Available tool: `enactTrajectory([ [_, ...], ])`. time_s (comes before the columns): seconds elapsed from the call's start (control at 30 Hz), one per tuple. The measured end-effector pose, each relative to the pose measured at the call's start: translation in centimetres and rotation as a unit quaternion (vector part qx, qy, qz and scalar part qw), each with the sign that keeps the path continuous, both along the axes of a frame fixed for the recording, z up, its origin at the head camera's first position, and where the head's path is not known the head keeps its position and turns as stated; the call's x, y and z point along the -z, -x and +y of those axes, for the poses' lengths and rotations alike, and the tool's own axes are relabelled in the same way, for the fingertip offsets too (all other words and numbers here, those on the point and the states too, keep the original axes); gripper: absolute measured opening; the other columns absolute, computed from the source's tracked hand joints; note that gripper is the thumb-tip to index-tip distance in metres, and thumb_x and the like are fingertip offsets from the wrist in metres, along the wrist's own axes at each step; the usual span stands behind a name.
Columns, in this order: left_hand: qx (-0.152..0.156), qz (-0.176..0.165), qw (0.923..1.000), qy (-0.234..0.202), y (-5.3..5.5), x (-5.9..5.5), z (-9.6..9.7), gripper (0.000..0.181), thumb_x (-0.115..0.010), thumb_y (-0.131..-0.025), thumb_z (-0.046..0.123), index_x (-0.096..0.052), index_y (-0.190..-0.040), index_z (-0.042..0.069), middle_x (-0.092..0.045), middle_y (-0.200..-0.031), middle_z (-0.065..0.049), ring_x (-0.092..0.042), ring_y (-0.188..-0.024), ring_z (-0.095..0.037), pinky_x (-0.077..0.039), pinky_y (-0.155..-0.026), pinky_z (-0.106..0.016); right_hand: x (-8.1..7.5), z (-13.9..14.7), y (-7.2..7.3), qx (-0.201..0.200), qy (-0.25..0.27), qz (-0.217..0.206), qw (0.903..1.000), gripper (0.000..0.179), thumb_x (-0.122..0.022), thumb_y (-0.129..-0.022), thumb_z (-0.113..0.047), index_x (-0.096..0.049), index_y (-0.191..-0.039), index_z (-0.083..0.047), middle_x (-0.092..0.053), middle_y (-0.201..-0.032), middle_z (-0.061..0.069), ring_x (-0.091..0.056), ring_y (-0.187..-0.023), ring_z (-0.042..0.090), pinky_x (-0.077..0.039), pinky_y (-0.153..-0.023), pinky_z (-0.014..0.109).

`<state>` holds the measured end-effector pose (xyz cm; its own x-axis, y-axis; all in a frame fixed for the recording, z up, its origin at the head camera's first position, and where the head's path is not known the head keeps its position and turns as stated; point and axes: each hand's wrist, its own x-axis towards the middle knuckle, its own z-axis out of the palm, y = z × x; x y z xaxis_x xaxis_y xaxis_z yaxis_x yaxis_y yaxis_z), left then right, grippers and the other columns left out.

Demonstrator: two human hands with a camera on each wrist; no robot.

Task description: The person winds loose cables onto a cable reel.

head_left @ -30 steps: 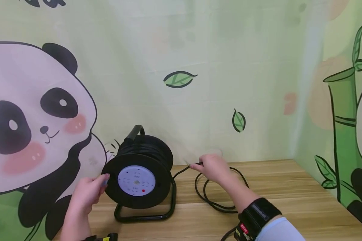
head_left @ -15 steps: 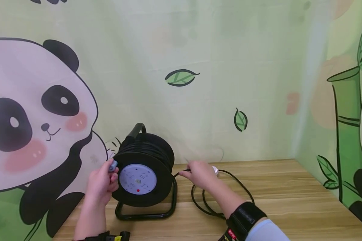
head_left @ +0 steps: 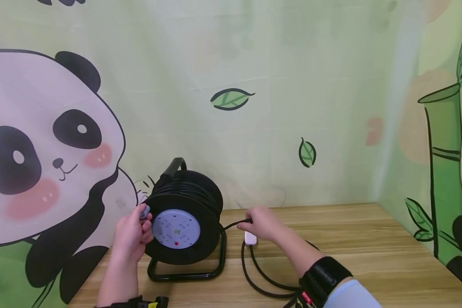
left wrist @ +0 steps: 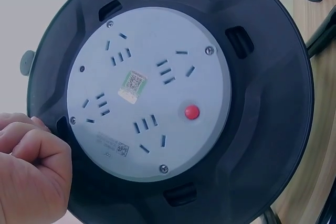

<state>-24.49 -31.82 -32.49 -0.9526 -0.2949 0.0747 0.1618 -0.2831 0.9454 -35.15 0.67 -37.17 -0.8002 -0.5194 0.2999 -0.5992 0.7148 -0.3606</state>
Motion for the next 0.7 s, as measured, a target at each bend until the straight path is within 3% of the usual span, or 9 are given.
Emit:
enactTrajectory([
  [0.13, -0.011, -0.006, 0.9999, 0.0, 0.1, 0.0, 0.0, 0.04, -0.05, -0.1, 0.037, -0.054, -0.075, 0.006, -0.042, -0.052, 0.003, -0.027, -0.037, -0.01, -0.024, -0.038, -0.022, 0.2, 2.3, 0.4, -0.01, 0.019, -0.026, 0.9994, 0.037, -0.068, -0.088, -0.033, -0.051, -0.06, -0.015, -0.045, -0.052, -0.007, -0.04, -0.045, 0.007, -0.033, -0.043, 0.024],
  [0.33, -0.023, -0.013, 0.9996, 0.004, 0.0, -0.2, -0.2, 0.039, -0.052, -0.099, 0.038, -0.054, -0.079, 0.006, -0.043, -0.054, 0.003, -0.027, -0.037, -0.01, -0.025, -0.039, -0.023, 0.0, 6.7, 1.0, -0.008, 0.021, -0.027, 0.9994, 0.047, -0.072, -0.085, -0.031, -0.039, -0.054, -0.018, -0.033, -0.048, -0.01, -0.03, -0.043, 0.006, -0.026, -0.043, 0.024],
  [0.53, -0.025, -0.012, 0.9996, -0.003, 0.0, -0.1, -0.5, 0.037, -0.054, -0.098, 0.038, -0.054, -0.078, 0.006, -0.044, -0.055, 0.003, -0.029, -0.037, -0.009, -0.025, -0.038, -0.023, -1.2, 10.5, 1.1, -0.005, 0.01, -0.047, 0.9988, 0.045, -0.072, -0.085, -0.032, -0.04, -0.057, -0.018, -0.035, -0.051, -0.009, -0.031, -0.046, 0.007, -0.027, -0.046, 0.025],
  [0.7, -0.03, -0.02, 0.9994, -0.005, 0.2, 0.2, -0.4, 0.037, -0.054, -0.098, 0.037, -0.055, -0.076, 0.006, -0.044, -0.053, 0.003, -0.028, -0.036, -0.009, -0.024, -0.037, -0.023, -1.9, 12.9, 1.0, 0.003, -0.013, -0.034, 0.9993, 0.043, -0.072, -0.085, -0.03, -0.041, -0.058, -0.017, -0.038, -0.052, -0.008, -0.034, -0.047, 0.007, -0.031, -0.047, 0.026],
])
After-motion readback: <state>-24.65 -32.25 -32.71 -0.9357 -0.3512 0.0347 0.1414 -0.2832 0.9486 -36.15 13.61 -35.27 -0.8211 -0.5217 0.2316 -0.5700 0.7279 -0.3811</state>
